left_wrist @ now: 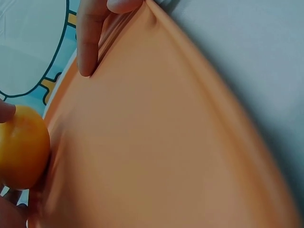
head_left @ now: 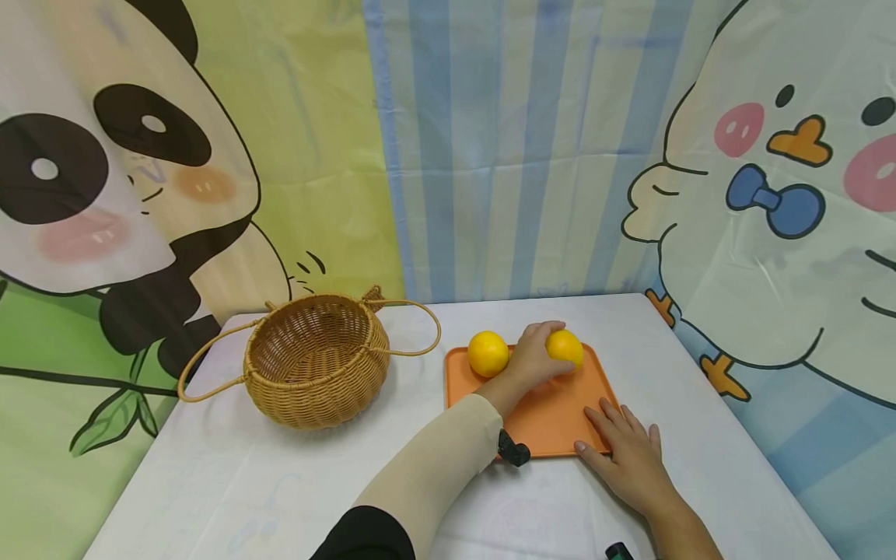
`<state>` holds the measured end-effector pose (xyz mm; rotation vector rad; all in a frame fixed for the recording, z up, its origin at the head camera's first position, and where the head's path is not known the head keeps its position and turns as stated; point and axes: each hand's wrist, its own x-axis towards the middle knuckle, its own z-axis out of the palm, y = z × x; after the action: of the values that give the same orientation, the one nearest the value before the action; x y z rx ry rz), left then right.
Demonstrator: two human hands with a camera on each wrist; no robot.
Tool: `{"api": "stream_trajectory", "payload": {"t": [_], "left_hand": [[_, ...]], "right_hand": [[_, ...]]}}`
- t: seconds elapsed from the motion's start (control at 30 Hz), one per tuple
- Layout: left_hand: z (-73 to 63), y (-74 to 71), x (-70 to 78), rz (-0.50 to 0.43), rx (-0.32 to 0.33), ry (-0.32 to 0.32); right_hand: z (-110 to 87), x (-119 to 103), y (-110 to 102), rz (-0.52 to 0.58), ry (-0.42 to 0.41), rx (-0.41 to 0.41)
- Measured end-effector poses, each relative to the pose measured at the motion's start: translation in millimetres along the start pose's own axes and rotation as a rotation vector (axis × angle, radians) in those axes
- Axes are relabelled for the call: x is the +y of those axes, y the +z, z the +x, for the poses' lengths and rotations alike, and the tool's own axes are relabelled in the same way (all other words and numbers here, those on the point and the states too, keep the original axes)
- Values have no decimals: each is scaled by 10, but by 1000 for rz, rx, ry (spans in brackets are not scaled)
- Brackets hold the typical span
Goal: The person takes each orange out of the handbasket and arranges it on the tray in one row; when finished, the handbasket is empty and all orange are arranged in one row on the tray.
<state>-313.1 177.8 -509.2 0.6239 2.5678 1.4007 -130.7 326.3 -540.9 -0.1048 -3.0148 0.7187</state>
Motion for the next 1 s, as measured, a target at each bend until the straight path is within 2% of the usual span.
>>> {"api": "stream_trajectory", "payload": {"t": [1.0], "left_hand": [[-7, 9, -16, 13, 17, 27]], "right_hand": [[-3, 9, 6, 9, -8, 3]]}}
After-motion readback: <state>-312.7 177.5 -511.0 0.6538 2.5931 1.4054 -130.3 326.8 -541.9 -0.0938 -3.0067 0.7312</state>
